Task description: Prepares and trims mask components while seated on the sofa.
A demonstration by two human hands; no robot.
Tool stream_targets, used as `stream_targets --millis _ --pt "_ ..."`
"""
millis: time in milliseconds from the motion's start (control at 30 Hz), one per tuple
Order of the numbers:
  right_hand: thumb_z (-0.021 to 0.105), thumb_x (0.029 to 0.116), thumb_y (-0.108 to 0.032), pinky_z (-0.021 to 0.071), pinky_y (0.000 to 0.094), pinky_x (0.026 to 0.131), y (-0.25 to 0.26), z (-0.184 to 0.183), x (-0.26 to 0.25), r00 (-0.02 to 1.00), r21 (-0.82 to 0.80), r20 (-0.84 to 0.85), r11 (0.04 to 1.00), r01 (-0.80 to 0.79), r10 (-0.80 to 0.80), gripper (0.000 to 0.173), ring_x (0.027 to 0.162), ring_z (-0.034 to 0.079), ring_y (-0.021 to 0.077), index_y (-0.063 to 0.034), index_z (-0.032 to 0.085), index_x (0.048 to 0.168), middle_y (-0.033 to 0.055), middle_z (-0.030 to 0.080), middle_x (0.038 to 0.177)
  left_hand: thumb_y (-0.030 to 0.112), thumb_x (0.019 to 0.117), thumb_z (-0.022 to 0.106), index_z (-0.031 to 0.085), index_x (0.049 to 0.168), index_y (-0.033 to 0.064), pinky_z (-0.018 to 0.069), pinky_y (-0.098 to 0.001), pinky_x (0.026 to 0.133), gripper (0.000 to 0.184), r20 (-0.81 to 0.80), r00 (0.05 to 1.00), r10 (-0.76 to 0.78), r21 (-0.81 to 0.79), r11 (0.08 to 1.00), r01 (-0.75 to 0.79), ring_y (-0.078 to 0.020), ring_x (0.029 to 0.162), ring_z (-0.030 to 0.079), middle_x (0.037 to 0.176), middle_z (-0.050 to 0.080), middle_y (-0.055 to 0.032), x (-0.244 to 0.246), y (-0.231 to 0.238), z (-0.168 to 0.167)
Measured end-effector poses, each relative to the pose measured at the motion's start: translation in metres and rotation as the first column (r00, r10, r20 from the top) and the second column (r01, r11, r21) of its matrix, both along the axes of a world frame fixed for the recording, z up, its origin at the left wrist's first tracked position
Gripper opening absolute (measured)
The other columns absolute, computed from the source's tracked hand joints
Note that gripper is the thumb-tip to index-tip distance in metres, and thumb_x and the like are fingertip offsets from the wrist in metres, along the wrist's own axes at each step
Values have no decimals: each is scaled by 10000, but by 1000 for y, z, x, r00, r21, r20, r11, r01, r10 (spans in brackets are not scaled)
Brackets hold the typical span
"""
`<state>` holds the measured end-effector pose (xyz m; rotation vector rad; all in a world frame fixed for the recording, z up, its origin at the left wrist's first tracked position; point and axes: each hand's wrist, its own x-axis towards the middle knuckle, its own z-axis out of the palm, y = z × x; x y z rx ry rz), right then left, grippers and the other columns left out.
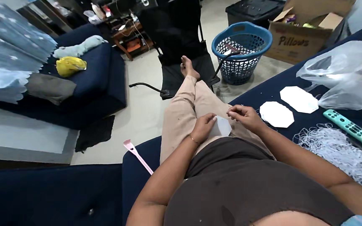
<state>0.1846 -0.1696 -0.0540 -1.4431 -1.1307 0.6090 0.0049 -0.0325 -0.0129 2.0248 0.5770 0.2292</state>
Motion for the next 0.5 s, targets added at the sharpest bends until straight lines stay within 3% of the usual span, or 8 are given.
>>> stream_targets --millis 100,267,500 --pt "633 983 -146 551 274 801 2 7 -5 997 -36 -41 997 -68 66 193 897 651 86 -1 700 1092 66 696 1044 106 1073 471 667 1170 -66 536 -337 877 278 36 999 35 8 999 -35 -136 904 660 996 704 -154 1 -2 2" --pt "654 966 -132 533 220 748 10 9 -15 998 -40 -16 997 -59 58 132 821 630 39 -9 696 987 35 681 928 130 1048 547 678 1164 -53 556 -351 898 253 71 997 32 42 999 -35 -148 929 691 1027 719 -157 1 -4 2" --pt "633 982 -162 530 233 755 10 8 -10 996 -45 18 995 -86 87 163 839 631 48 -14 700 993 34 683 944 138 1045 551 684 1166 -49 542 -380 926 259 46 998 48 58 997 -51 -181 965 691 1050 719 -179 0 -2 4"
